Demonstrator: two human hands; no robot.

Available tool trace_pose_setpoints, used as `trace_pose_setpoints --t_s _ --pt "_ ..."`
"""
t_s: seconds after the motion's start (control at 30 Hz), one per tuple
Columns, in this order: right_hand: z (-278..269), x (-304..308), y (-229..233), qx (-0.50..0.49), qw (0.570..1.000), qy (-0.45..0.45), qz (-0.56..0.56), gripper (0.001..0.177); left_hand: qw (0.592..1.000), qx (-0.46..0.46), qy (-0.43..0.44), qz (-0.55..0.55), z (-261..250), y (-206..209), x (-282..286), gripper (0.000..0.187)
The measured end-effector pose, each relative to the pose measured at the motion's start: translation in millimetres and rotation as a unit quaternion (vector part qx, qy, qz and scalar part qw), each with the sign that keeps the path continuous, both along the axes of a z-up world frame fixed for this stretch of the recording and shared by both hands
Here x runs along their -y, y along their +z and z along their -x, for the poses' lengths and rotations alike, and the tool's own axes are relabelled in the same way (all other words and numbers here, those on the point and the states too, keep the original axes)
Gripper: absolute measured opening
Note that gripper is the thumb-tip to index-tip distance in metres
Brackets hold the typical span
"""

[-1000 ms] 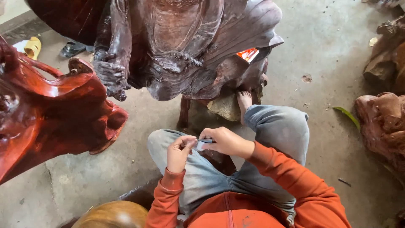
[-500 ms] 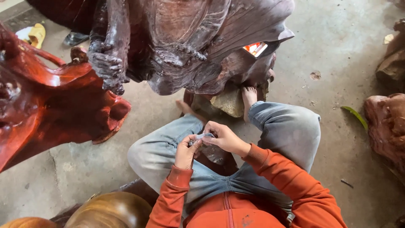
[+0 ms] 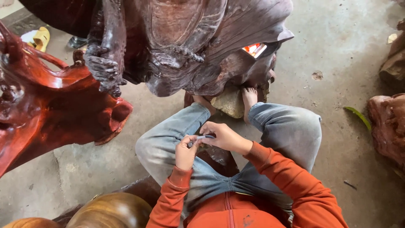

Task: Hand-sanding an intricate wooden sculpture to smooth the surface and prepare it for finishing.

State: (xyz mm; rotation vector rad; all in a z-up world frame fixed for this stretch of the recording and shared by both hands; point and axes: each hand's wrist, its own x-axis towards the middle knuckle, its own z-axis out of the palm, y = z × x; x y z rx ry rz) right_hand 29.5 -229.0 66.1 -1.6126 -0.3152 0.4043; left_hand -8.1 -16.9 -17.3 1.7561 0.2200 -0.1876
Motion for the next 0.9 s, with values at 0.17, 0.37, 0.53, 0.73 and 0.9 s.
trace_pose_setpoints --t_s 0.17,0.37,0.53,0.73,0.9 --pt "-12 -5 -4 -0.006 1.0 0.006 0.023 0.011 0.982 0.056 -0.03 -0.18 -9 9 0 0.017" --pt "-46 -11 -44 -0.044 0.987 -0.106 -0.112 0.005 0.998 -0.006 0.037 -0.043 -30 53 -19 0.035" --pt "-121 2 -103 -0.137 0.842 -0.422 -0.305 0.012 0.968 0.073 0.073 -0.228 -61 40 -91 0.041" --pt "-182 23 -108 -0.143 0.708 -0.52 -0.455 0.021 0.948 0.078 0.119 -0.284 -70 18 -134 0.027" --pt "-211 18 -106 -0.135 0.624 -0.579 -0.508 0.022 0.951 0.077 0.1 -0.284 -86 -33 -136 0.023"
